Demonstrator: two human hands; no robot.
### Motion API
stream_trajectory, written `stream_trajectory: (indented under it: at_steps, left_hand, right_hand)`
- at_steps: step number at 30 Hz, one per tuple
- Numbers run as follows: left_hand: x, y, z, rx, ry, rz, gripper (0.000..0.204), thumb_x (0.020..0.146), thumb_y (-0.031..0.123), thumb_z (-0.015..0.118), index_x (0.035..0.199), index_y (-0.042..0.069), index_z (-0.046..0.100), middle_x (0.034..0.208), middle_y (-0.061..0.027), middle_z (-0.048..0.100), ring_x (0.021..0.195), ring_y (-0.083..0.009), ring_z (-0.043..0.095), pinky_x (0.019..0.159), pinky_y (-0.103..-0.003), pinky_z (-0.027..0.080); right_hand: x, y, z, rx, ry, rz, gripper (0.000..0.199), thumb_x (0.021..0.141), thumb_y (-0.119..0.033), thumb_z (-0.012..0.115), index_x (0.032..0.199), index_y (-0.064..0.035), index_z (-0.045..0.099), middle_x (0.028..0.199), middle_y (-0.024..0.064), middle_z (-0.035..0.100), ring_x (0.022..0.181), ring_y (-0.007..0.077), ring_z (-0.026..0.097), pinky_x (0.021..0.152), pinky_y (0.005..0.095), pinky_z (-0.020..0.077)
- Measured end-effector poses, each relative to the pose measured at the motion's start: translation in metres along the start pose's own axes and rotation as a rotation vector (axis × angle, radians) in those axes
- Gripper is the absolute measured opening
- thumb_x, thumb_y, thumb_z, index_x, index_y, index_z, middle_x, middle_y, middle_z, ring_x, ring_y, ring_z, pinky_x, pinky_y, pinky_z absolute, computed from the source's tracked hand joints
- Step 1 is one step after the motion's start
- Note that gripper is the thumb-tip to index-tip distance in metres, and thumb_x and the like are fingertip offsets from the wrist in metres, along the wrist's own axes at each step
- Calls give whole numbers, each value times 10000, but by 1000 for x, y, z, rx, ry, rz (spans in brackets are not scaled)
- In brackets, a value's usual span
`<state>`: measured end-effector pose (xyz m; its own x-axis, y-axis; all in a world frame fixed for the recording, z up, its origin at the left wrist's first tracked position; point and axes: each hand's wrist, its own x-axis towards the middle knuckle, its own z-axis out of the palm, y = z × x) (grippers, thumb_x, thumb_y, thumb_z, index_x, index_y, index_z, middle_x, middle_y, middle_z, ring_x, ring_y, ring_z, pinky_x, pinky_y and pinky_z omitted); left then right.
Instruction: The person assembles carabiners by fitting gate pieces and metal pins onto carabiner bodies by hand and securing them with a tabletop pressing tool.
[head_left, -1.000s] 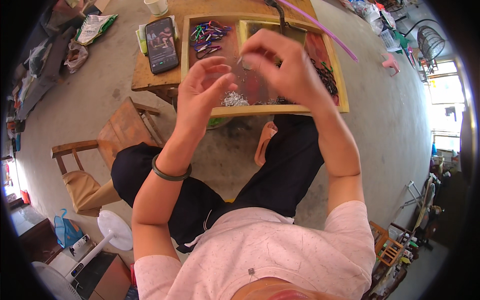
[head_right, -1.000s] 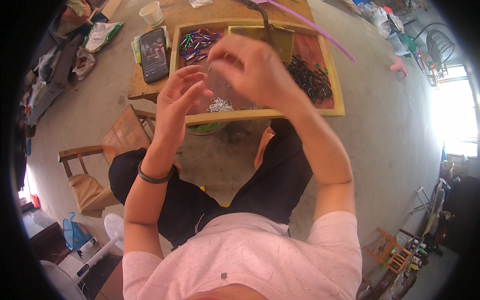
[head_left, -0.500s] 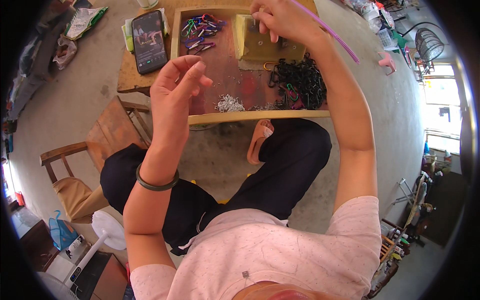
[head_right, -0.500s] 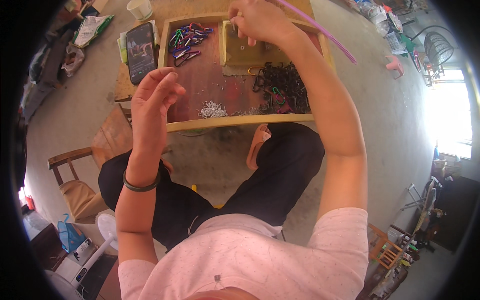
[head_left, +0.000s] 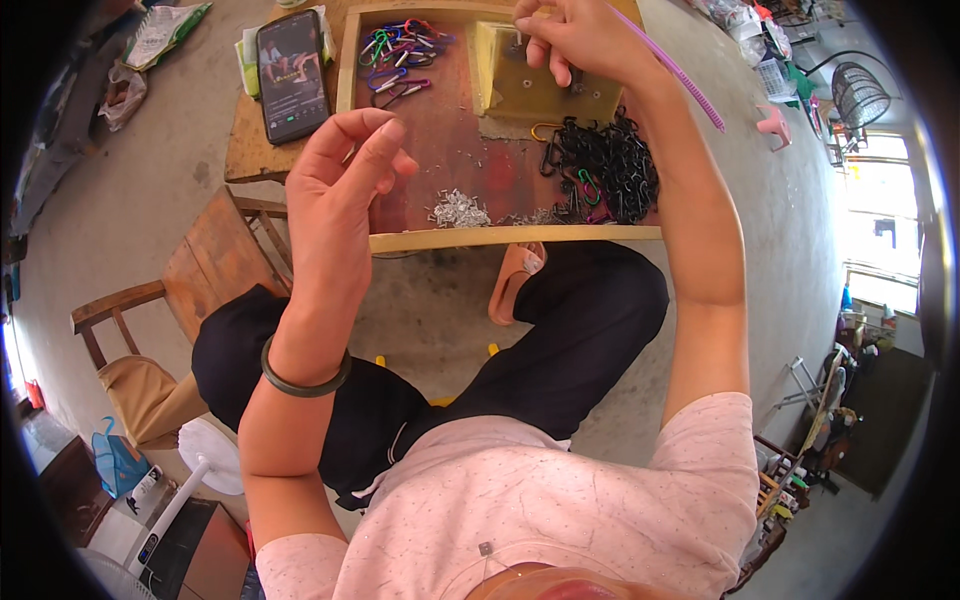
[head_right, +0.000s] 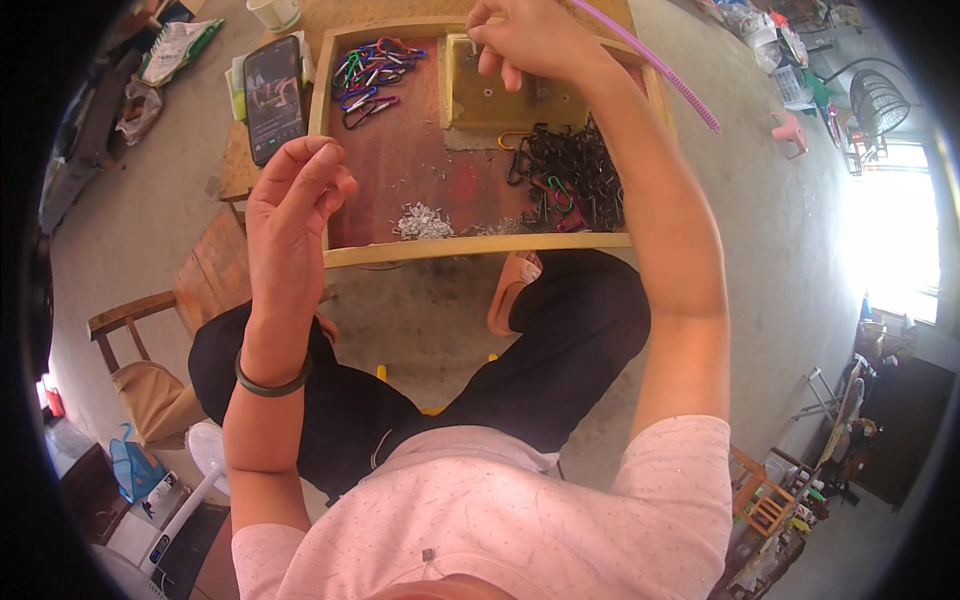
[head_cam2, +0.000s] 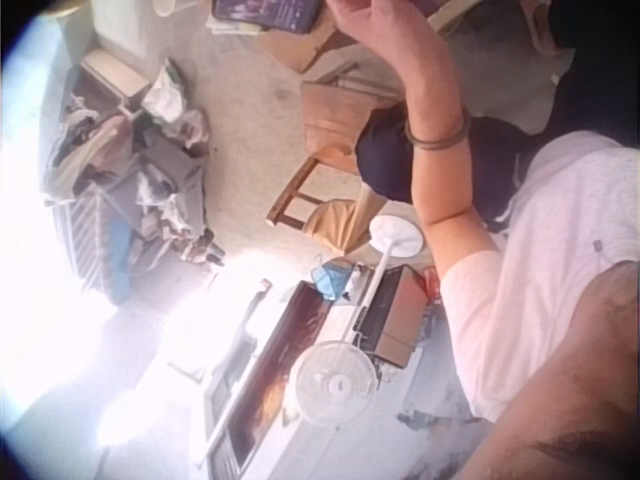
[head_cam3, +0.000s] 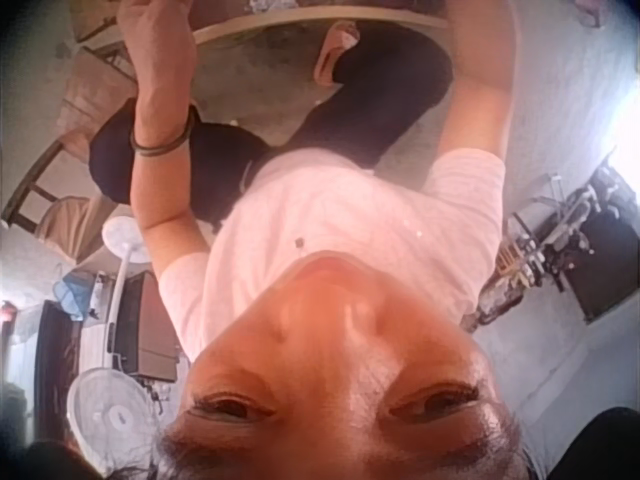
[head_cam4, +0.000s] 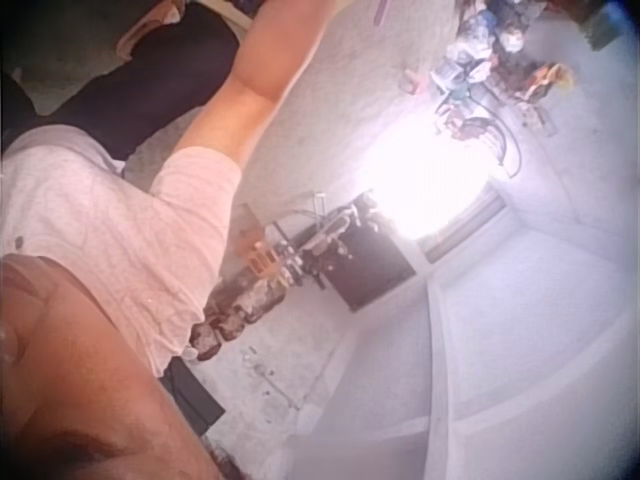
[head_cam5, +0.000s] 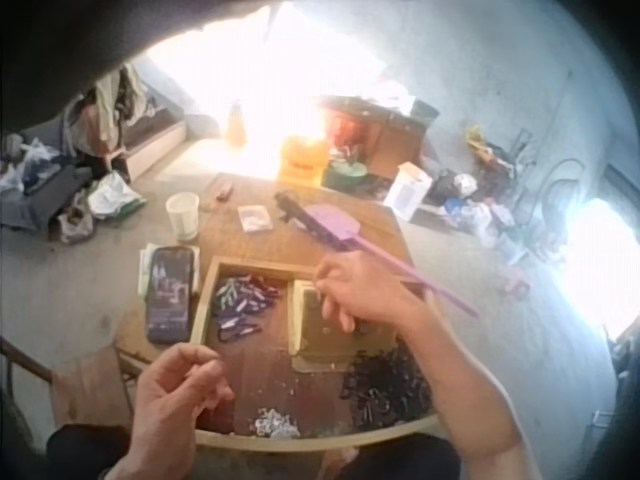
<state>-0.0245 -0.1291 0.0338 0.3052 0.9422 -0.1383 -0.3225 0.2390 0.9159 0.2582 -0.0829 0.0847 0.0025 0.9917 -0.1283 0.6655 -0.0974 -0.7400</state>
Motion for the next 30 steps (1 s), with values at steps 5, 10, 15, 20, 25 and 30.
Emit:
stream_trajectory:
  at_steps: [5,10,15,20,25,30]
  left_hand:
    - [0,-2,-2,5,-24,0,165,972,214,733,1064,85,690,744,43,602,587,-1,502,460,-186,366]
    - [0,-3,-4,-4,-31,-1,159,970,214,736,1052,84,693,738,43,603,579,-1,496,460,-185,362]
    - [0,-2,-10,-13,-85,-34,140,1025,136,655,1088,14,679,985,-4,644,829,-72,610,775,-221,474]
    - [1,-5,-9,-11,-112,-12,141,1033,148,643,1085,21,679,987,0,649,831,-75,613,787,-223,471]
    - [-1,-2,-5,-34,-50,-3,154,992,197,714,1047,55,695,788,35,648,740,-15,533,653,-169,387]
    - [-2,-4,0,-23,-56,22,147,1000,184,699,1048,45,694,833,17,657,751,-48,546,689,-194,400]
  right_hand:
    - [2,7,5,106,43,34,205,978,-89,548,1047,79,643,727,144,712,454,161,620,434,288,487]
    - [-1,8,8,105,43,13,221,982,-91,540,1064,85,644,726,151,711,453,166,618,434,292,490]
    - [-3,-9,7,10,4,54,236,983,-89,532,1090,93,636,702,152,702,457,171,620,435,298,494]
    - [-6,-6,8,88,76,61,287,1002,-109,536,1170,106,625,674,151,705,401,160,571,403,284,461]
    - [-56,-9,11,9,114,77,239,949,-166,637,1121,-7,682,908,171,735,694,221,716,622,355,567]
    - [-88,63,55,-863,165,-299,98,907,-128,680,982,-85,727,851,74,709,652,212,705,558,331,540]
